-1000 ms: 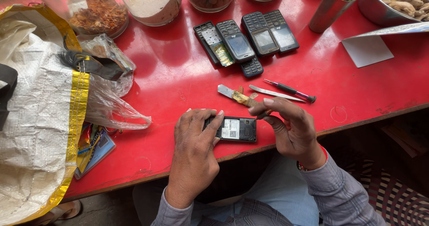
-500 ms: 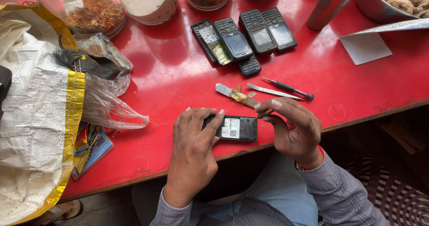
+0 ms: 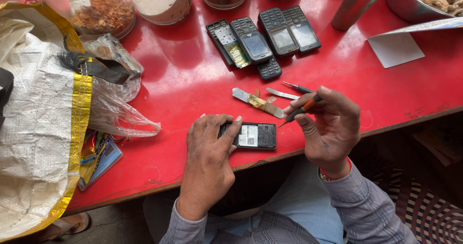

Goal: The person disassembles a feature phone at a red workbench, separating the housing and lifting out the internal board, then uses a screwdriver to work on the phone's components and repositions the parts on the bench.

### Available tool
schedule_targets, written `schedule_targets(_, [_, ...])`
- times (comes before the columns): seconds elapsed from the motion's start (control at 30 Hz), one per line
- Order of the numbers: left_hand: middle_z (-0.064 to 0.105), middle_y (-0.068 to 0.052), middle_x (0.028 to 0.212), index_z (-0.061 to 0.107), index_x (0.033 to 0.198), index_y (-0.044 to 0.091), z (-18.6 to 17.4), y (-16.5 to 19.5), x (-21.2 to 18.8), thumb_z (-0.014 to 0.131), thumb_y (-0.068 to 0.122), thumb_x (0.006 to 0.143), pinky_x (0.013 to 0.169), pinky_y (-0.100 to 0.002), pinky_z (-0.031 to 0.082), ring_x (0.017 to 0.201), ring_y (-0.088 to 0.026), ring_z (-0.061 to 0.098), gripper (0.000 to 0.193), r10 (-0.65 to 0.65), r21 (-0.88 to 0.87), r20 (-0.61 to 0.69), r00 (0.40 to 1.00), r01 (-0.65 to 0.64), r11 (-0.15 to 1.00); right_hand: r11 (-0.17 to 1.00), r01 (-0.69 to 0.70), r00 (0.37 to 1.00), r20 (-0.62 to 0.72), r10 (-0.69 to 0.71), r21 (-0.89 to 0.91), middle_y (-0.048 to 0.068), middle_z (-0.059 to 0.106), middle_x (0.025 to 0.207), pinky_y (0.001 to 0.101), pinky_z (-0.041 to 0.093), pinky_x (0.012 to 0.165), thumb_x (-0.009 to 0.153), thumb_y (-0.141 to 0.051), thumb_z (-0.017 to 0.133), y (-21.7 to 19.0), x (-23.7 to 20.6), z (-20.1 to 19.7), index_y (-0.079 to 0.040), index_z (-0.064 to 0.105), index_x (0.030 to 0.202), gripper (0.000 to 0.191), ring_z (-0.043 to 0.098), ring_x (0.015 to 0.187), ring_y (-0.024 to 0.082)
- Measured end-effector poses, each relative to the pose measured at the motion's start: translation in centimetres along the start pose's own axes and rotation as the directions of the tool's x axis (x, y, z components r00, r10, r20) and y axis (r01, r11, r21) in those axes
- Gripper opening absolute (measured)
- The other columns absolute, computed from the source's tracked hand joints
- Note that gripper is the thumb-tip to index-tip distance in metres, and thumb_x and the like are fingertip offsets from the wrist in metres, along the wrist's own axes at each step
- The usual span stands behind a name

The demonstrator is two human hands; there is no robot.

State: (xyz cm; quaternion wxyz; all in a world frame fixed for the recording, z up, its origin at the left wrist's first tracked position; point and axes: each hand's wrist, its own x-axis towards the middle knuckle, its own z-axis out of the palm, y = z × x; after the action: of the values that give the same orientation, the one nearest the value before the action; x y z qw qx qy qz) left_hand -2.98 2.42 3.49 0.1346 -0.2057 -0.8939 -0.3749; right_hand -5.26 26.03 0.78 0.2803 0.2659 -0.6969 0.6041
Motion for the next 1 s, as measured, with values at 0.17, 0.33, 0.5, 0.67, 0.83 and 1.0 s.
schedule_targets(0.17, [0.059, -0.015, 0.129, 0.067, 0.128, 0.002, 0.00, 0.14, -0.14, 0.068, -0.005, 0.075, 0.112, -0.051, 0.036, 0.128, -0.038, 0.050, 0.053, -0.002, 0.022, -0.006, 1.000, 0.002, 1.000, 1.000, -0.018, 0.998, 0.058, 0.017, 0.012, 0.019, 0.066, 0.111, 0.0374, 0.067, 0.086, 0.103, 0.006, 0.067, -0.01, -0.57, -0.21, -0.005, 0.040, 0.147, 0.053, 0.071, 0.098, 0.023])
schedule_targets(0.33, [0.060, -0.015, 0.129, 0.067, 0.128, 0.001, 0.12, 0.19, -0.25, 0.068, -0.004, 0.075, 0.111, -0.052, 0.036, 0.127, -0.038, 0.050, 0.053, 0.014, 0.033, -0.024, 1.000, -0.013, 0.999, 0.999, 0.031, 0.991, 0.130, -0.032, 0.010, 0.018, 0.067, 0.109, 0.0344, 0.066, 0.081, 0.099, 0.007, 0.068, -0.11, -0.93, -0.40, -0.005, 0.042, 0.144, 0.053, 0.073, 0.093, 0.022])
schedule_targets(0.5, [0.061, -0.014, 0.128, 0.067, 0.127, 0.002, 0.07, 0.30, -0.31, 0.068, -0.005, 0.074, 0.111, -0.051, 0.037, 0.126, -0.037, 0.051, 0.053, 0.003, 0.039, -0.015, 1.000, -0.003, 0.999, 0.998, 0.051, 0.986, 0.160, -0.055, 0.025, 0.018, 0.066, 0.109, 0.0338, 0.068, 0.082, 0.099, 0.006, 0.069, -0.20, -1.00, -0.41, -0.005, 0.041, 0.144, 0.055, 0.073, 0.099, 0.023])
schedule_targets(0.67, [0.060, -0.015, 0.128, 0.067, 0.128, 0.001, 0.02, 0.27, -0.39, 0.068, -0.005, 0.075, 0.111, -0.051, 0.037, 0.127, -0.038, 0.051, 0.053, 0.000, 0.030, -0.016, 1.000, 0.000, 1.000, 0.995, 0.103, 0.973, 0.208, -0.100, -0.001, 0.019, 0.067, 0.107, 0.0340, 0.067, 0.080, 0.097, 0.006, 0.069, -0.26, -0.83, -0.41, -0.005, 0.043, 0.143, 0.054, 0.073, 0.097, 0.024])
schedule_targets(0.83, [0.060, -0.015, 0.129, 0.066, 0.129, 0.001, 0.02, 0.20, -0.49, 0.069, -0.004, 0.076, 0.111, -0.051, 0.037, 0.127, -0.038, 0.050, 0.053, 0.006, 0.026, -0.018, 1.000, -0.005, 1.000, 0.989, 0.142, 0.962, 0.238, -0.130, -0.035, 0.019, 0.069, 0.104, 0.0347, 0.067, 0.081, 0.095, 0.005, 0.071, -0.34, -0.64, -0.45, -0.006, 0.045, 0.141, 0.055, 0.074, 0.093, 0.023])
schedule_targets(1.0, [0.060, -0.015, 0.128, 0.067, 0.128, 0.002, -0.01, 0.14, -0.50, 0.068, -0.004, 0.075, 0.111, -0.051, 0.037, 0.128, -0.038, 0.050, 0.053, 0.005, 0.030, -0.016, 1.000, -0.005, 1.000, 0.970, 0.206, 0.949, 0.270, -0.165, -0.129, 0.018, 0.070, 0.102, 0.0318, 0.065, 0.074, 0.092, 0.001, 0.073, -0.29, -0.46, -0.56, -0.008, 0.045, 0.138, 0.055, 0.074, 0.091, 0.023])
